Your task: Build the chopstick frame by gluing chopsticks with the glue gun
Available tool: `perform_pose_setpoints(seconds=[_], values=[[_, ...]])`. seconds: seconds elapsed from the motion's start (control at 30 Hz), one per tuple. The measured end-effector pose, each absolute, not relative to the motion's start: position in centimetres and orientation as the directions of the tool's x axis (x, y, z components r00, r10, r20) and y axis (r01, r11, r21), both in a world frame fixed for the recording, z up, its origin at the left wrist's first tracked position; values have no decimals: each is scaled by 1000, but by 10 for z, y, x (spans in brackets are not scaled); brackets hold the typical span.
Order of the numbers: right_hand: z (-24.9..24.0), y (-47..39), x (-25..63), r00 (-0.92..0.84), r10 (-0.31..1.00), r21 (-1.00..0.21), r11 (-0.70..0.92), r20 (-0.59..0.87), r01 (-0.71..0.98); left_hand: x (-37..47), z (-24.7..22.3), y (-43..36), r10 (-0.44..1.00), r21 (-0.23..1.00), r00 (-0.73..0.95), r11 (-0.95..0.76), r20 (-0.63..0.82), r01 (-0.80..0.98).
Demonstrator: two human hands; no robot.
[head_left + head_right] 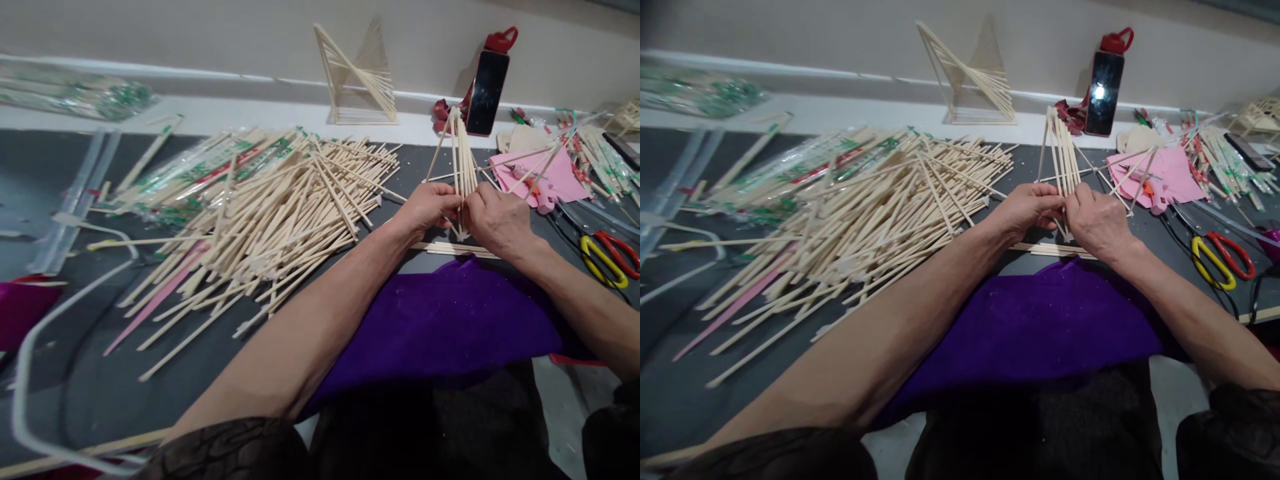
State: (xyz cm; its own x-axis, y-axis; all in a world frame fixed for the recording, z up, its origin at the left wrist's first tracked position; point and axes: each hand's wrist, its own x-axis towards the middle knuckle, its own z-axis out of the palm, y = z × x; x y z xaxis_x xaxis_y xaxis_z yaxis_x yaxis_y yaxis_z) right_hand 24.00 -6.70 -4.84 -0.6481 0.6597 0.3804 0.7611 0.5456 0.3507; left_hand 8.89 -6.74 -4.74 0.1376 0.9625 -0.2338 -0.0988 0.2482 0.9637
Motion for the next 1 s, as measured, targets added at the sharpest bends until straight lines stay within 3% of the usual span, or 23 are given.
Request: perform_pose_setpoints(seconds=[0.23,0.33,0.47,0.57,0.63,0.8,1.0], values=[[-45,-98,261,-683,574,219,671,452,708,89,-45,-68,960,962,143,256,-241,-96],[-36,-107,282,-569,589,-3,696,574,718,88,-48,-66,967,970,129,229,-218,-78],[-33,-88,311,-191,682,-373,587,706,719,87,-51,-63,987,988,78,144,-140,-48],[-41,-65,328,67,794,-680,470,604,563,89,-54,-64,994,995,56,96,-95,0],[-49,-52,335,149,848,-794,396,509,460,89,-55,-64,995,996,56,85,-87,34],[-65,-42,337,82,923,-833,299,377,465,84,-55,-59,994,994,33,100,-101,34],[-65,-43,321,-164,924,-712,373,346,595,69,-55,-50,991,992,38,126,-127,25]])
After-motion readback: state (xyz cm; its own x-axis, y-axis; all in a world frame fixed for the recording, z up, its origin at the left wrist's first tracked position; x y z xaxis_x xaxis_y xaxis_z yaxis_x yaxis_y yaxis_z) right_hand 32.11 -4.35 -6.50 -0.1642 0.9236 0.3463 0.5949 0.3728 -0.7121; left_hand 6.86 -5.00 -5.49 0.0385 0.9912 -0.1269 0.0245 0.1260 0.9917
